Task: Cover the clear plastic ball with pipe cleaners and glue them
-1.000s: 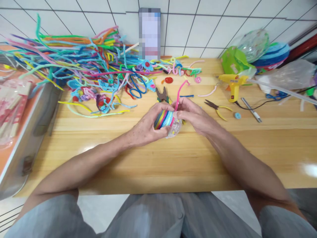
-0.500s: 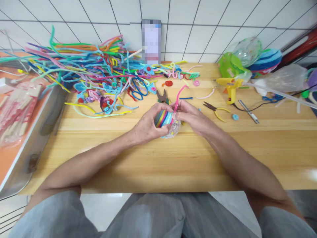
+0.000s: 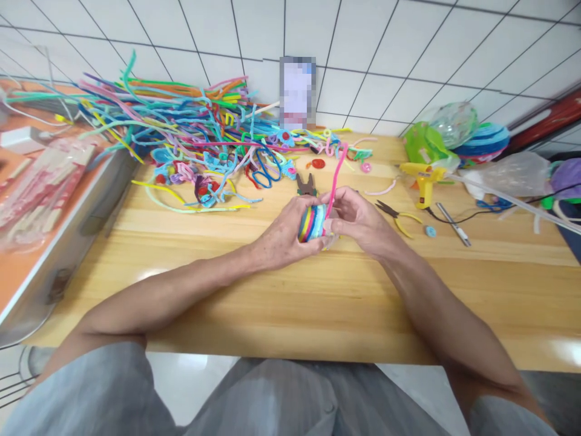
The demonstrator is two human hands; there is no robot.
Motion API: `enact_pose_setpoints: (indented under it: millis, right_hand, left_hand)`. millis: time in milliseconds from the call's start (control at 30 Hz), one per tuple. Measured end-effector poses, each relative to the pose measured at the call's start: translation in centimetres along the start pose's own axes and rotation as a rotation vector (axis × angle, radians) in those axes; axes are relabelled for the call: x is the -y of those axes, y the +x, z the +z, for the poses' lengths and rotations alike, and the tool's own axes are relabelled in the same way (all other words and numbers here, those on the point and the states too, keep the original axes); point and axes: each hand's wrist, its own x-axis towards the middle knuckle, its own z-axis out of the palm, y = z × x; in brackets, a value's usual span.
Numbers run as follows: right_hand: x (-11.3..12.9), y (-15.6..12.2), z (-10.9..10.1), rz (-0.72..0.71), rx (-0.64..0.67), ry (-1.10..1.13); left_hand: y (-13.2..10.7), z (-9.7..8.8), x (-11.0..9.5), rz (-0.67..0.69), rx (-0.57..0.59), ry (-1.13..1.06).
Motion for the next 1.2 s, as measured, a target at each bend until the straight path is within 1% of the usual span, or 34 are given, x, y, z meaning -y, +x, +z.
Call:
enact_pose_setpoints:
  millis: [100, 267, 500, 633, 733, 833, 1033, 1100, 1200]
  right_hand:
    - [0.2, 0.0, 0.1, 0.035, -0.051, 0.038]
    - [0.1, 0.2, 0.2, 0.054, -0.093, 0.019]
    - [-0.1, 0.2, 0.2, 0.041, -0.11, 0.006]
    - [-0.3, 0.2, 0.0, 0.049, -0.1, 0.007]
    - [-0.4, 0.2, -0.1, 0.048, -0.08, -0.002]
    - [-0.5, 0.2, -0.1, 0.048, -0.07, -0.008]
    - [-0.5, 0.2, 0.1, 0.049, -0.086, -0.009]
    - [-0.3, 0.2, 0.1, 0.056, -0.092, -0.013]
    - [0.1, 0.2, -0.2, 0.05, -0.108, -0.024]
  left_hand:
    - [0.1, -0.1, -0.4, -0.042, -0.002, -0.008]
    - [0.2, 0.0, -0.4, -0.055, -0.014, -0.052]
    - [0.2, 0.2, 0.4, 0.023, -0.032, -0.059]
    - [0.2, 0.1, 0.7, 0.033, -0.011, -0.037]
    - [0.2, -0.1, 0.4, 0.025, 0.017, -0.034]
    - [0.4, -0.5, -0.2, -0.008, 0.03, -0.053]
    - [0.7, -1.1, -0.9, -0.217, 0.107, -0.031]
    - [0.7, -1.1, -0.8, -0.232, 0.1, -0.036]
    - [0.7, -0.8, -0.6, -0.17, 0.059, -0.034]
